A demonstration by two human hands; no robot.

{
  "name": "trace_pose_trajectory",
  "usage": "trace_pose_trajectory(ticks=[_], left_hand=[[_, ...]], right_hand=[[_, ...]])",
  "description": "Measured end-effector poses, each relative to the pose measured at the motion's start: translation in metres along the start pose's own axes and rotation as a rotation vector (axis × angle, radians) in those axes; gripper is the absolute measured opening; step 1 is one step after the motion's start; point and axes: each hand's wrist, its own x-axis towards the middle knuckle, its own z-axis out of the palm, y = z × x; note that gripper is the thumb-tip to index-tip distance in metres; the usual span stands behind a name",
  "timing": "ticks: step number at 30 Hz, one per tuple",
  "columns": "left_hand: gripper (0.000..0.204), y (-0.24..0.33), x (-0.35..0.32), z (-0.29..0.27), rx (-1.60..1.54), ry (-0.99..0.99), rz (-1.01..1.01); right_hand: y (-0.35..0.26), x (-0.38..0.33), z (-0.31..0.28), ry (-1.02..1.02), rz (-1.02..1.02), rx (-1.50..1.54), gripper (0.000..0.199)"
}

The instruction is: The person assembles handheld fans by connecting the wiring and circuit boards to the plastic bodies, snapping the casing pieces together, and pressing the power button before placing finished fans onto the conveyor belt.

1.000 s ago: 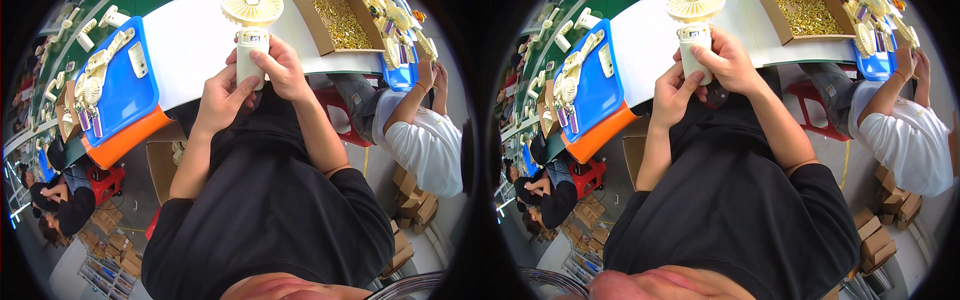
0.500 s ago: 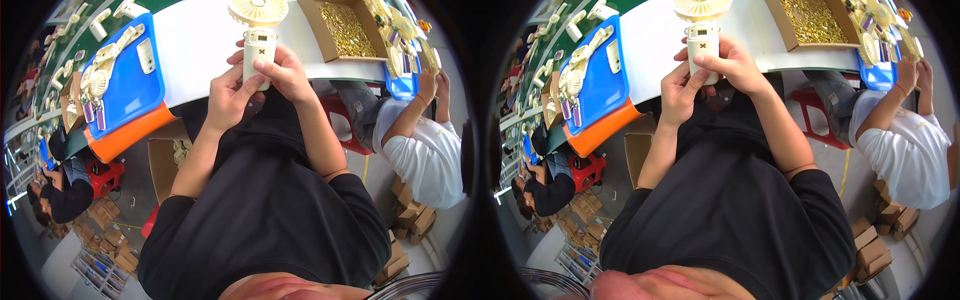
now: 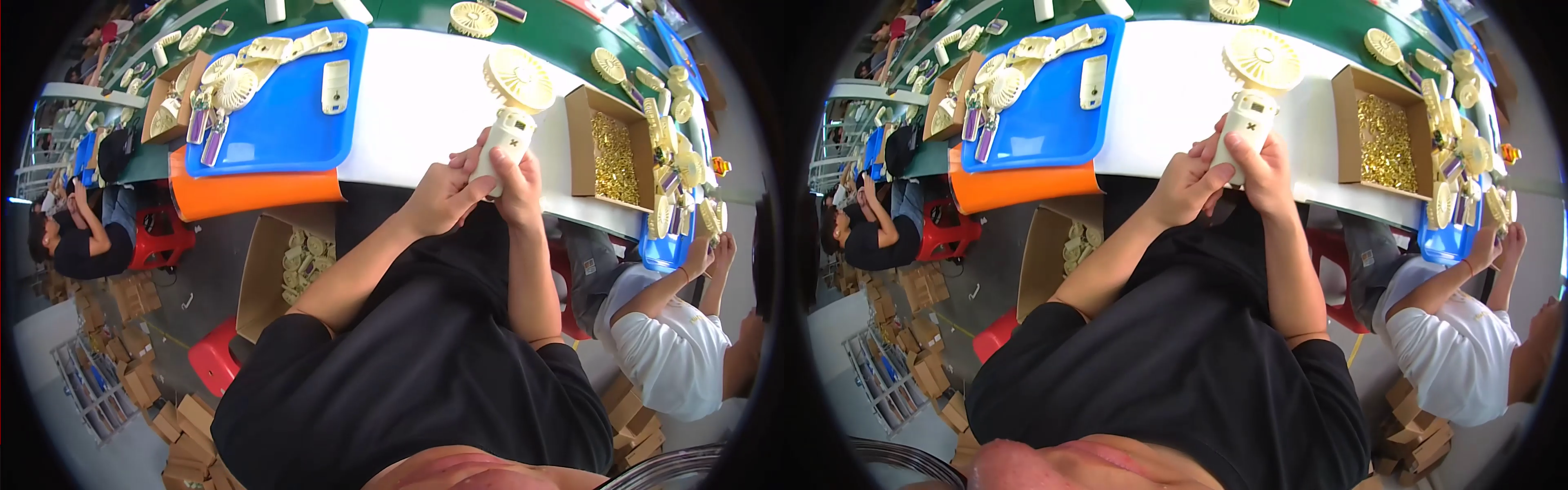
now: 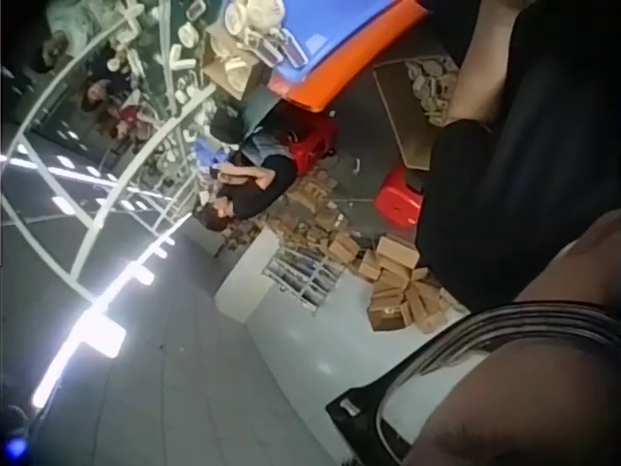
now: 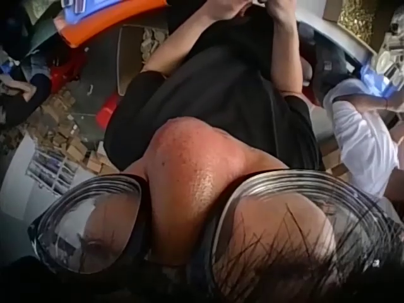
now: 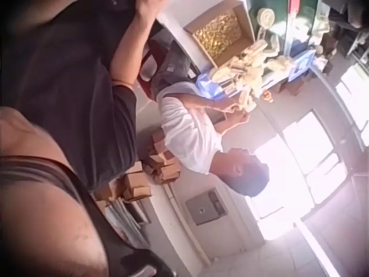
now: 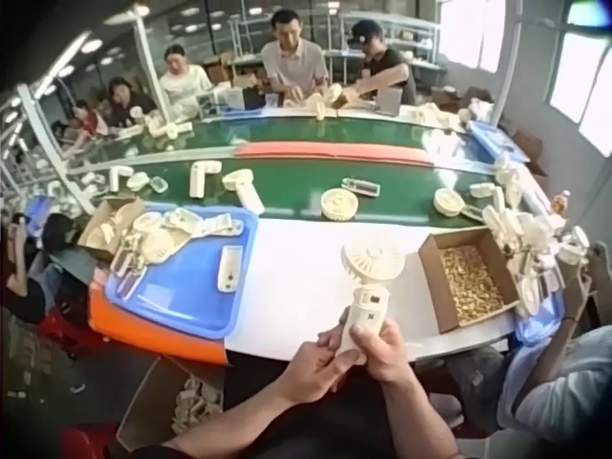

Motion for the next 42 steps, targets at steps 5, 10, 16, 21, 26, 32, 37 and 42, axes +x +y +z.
trace_pose_trajectory(ticks=[5,10,16,21,26,32,37,42], left_hand=[[0.044,-0.009,0.004,-0.004,-0.022,0.153,0.074],[0.042,-0.001,0.011,-0.011,-0.091,0.153,0.023],[0.040,-0.004,0.019,-0.013,-0.034,0.048,0.075],[0.037,-0.021,0.032,-0.009,-0.104,0.139,0.116],[0.034,-0.021,0.035,-0.010,0.100,0.374,0.108],[0.038,-0.006,0.036,0.006,0.346,0.550,0.352],[0.045,-0.004,0.034,0.007,0.332,0.442,0.448],[0.049,0.003,0.033,-0.006,0.093,0.373,0.331]], right_hand=[[0.002,0.014,0.005,0.011,0.077,-0.061,0.038],[-0.010,0.014,0.016,0.001,0.178,-0.020,0.038],[0.000,0.009,-0.001,-0.004,0.140,0.034,0.041],[0.004,0.016,-0.021,0.019,0.202,-0.085,0.042],[0.009,0.024,-0.024,0.109,0.222,-0.037,0.048],[0.022,0.021,-0.025,0.170,0.209,0.261,0.057],[0.030,0.018,-0.037,-0.064,0.124,0.614,0.056],[0.005,0.027,-0.008,0.134,0.179,0.555,0.054]])
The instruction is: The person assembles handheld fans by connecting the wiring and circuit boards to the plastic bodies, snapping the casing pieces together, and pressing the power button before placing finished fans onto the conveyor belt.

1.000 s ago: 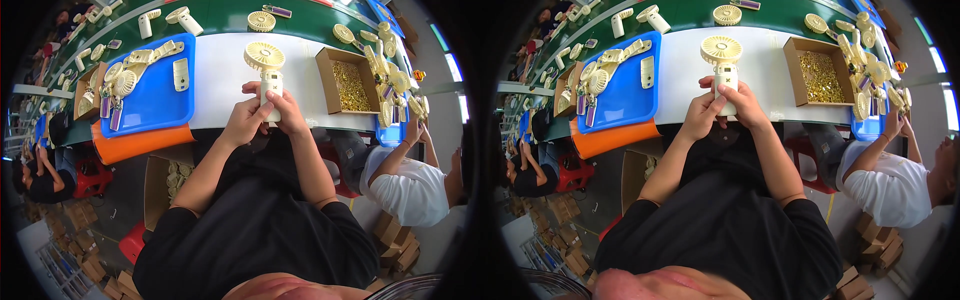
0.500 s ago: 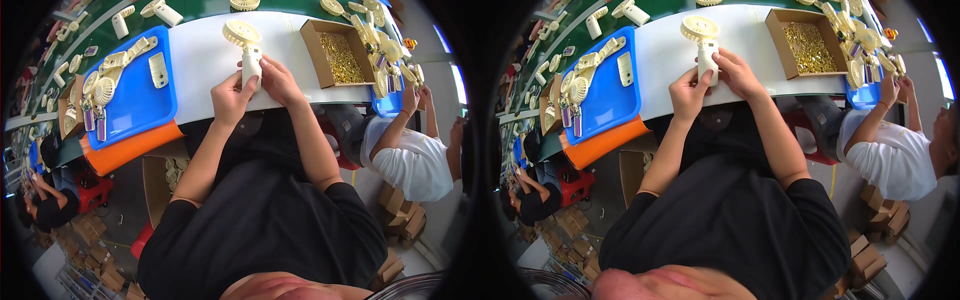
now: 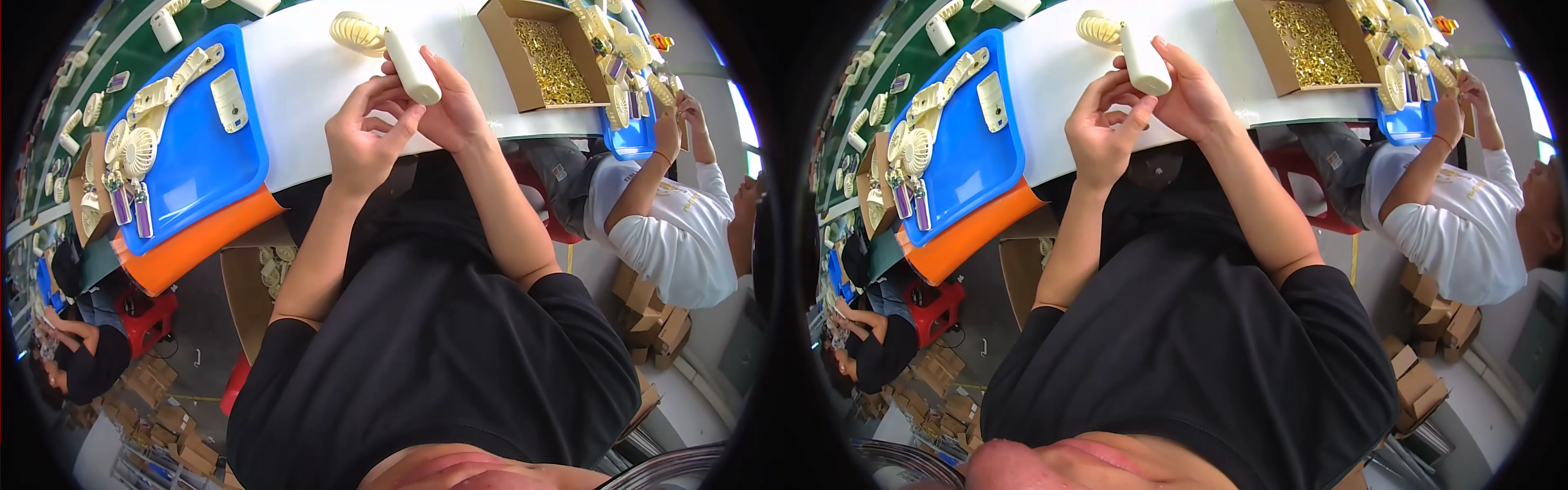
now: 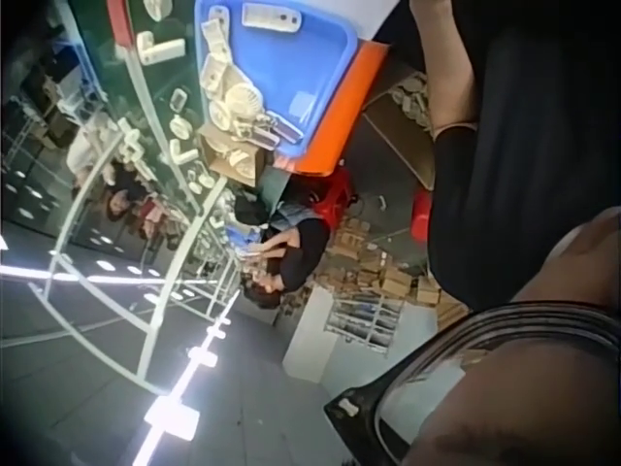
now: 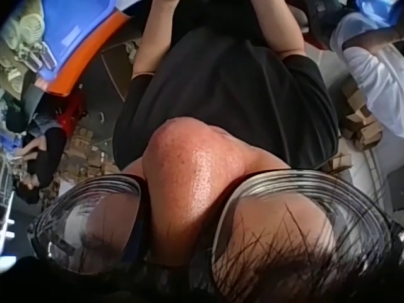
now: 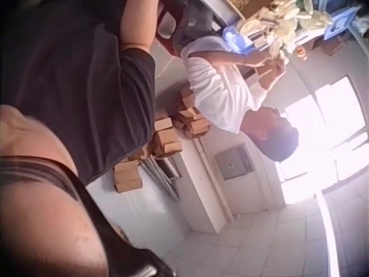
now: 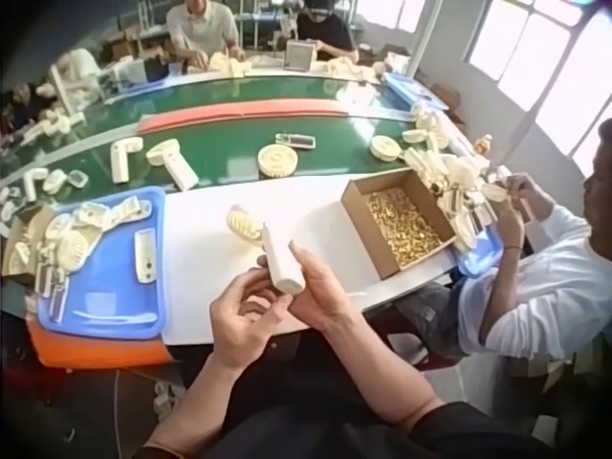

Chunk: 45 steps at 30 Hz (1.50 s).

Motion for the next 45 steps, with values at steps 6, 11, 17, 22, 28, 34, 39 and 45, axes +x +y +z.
trace_pose_trajectory(ticks=[6,11,17,22,28,34,39,45], left_hand=[[0.047,0.005,0.006,-0.011,-0.148,-0.032,-0.077],[0.045,0.017,0.005,-0.017,-0.260,-0.108,-0.144],[0.040,0.018,0.004,-0.013,-0.156,-0.116,-0.055],[0.041,0.016,0.019,-0.019,-0.453,-0.160,-0.344],[0.042,0.000,0.030,-0.019,-0.806,-0.227,-0.367],[0.044,-0.009,0.045,-0.011,-0.408,-0.260,-0.265],[0.048,-0.021,0.052,-0.001,-0.150,-0.240,-0.181],[0.050,-0.010,0.057,0.001,0.064,-0.312,-0.156]], right_hand=[[-0.011,0.001,0.007,0.055,-0.038,-0.164,0.051],[-0.019,-0.004,0.012,-0.078,-0.143,-0.322,0.051],[-0.025,-0.010,0.023,-0.056,-0.211,-0.543,0.053],[-0.018,-0.016,0.053,0.126,-0.255,-0.986,0.056],[-0.014,-0.017,0.046,0.123,-0.539,-1.284,0.060],[-0.033,-0.011,0.035,0.114,-0.582,-1.318,0.059],[-0.043,-0.004,0.031,0.269,-0.626,-1.280,0.055],[-0.087,-0.001,0.021,0.310,-0.369,-0.568,0.047]])
